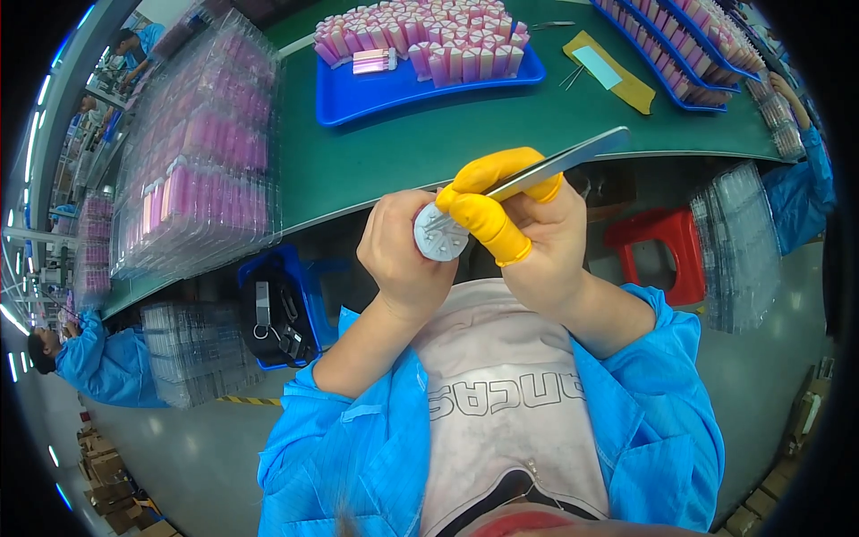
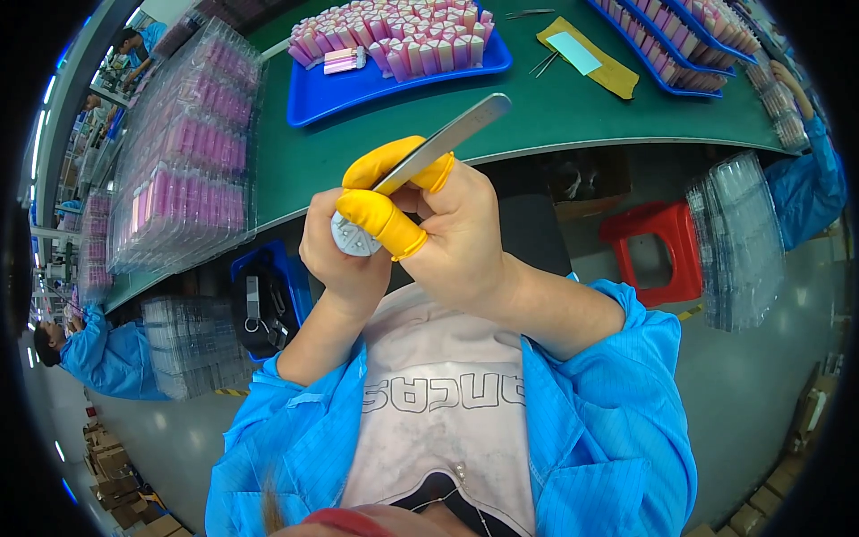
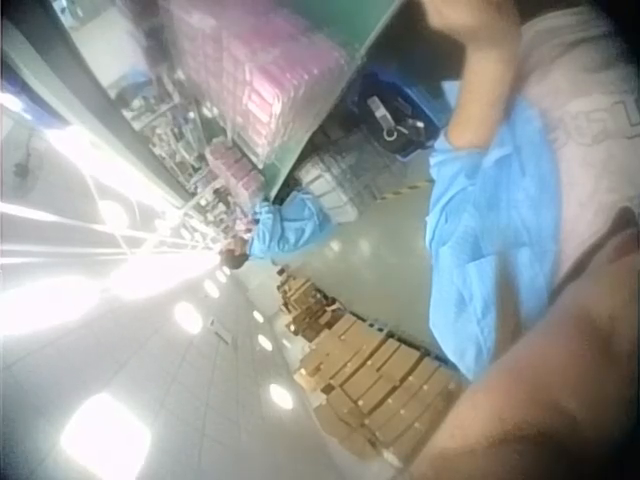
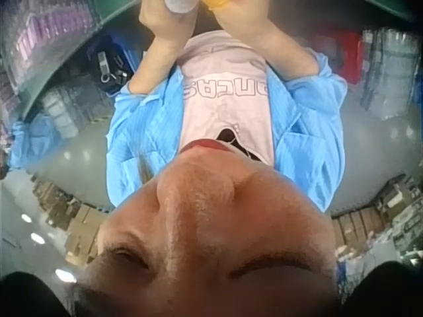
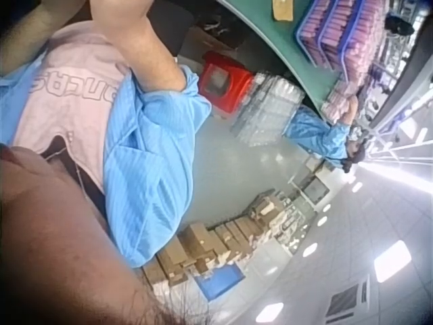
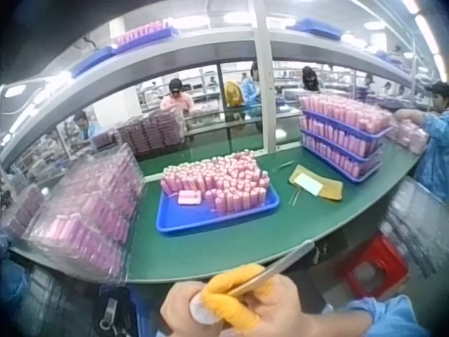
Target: The person assembles small heart-shaped components into a circular base using tweezers.
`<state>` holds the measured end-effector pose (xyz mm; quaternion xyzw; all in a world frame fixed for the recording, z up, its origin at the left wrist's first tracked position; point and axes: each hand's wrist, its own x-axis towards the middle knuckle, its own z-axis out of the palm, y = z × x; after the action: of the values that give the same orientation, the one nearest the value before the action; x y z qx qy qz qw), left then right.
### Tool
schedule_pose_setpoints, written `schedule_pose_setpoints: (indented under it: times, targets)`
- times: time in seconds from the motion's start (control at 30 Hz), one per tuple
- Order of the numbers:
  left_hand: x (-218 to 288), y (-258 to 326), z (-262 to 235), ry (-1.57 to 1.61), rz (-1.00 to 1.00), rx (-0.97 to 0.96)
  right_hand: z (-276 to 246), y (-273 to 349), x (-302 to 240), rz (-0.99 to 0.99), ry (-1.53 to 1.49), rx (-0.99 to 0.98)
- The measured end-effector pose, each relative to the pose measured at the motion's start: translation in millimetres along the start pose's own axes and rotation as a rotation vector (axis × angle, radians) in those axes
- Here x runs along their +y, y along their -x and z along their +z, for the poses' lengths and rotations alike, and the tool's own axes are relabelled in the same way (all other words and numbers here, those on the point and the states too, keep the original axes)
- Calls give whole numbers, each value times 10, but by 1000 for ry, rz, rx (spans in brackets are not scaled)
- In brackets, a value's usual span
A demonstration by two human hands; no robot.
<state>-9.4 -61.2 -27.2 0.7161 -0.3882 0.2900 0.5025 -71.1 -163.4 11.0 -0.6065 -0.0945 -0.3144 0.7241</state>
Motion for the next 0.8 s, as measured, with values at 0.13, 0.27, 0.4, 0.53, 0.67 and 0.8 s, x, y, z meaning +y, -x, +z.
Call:
schedule_pose_setpoints:
  times: [0.13,0.27,0.4,0.53,0.67,0.8]
  targets:
    - [-9,6,9,2,12,11,-9,-7,-22,-2,19,-20]
    - [0,-5,-2,3,12,1,-15,-4,-23,-1,7,-26]
    - [0,-15,-6,8,21,2,-1,-5,-27,16,-13,-3]
    - [5,-14,4,5,24,16,10,-4,-18,-22,-4,4]
    - [20,-24,-1,8,3,11,0,-12,-28,-34,29,-16]
    - [1,-14,1,36,-6,7,2,-15,-36,-33,64,-13]
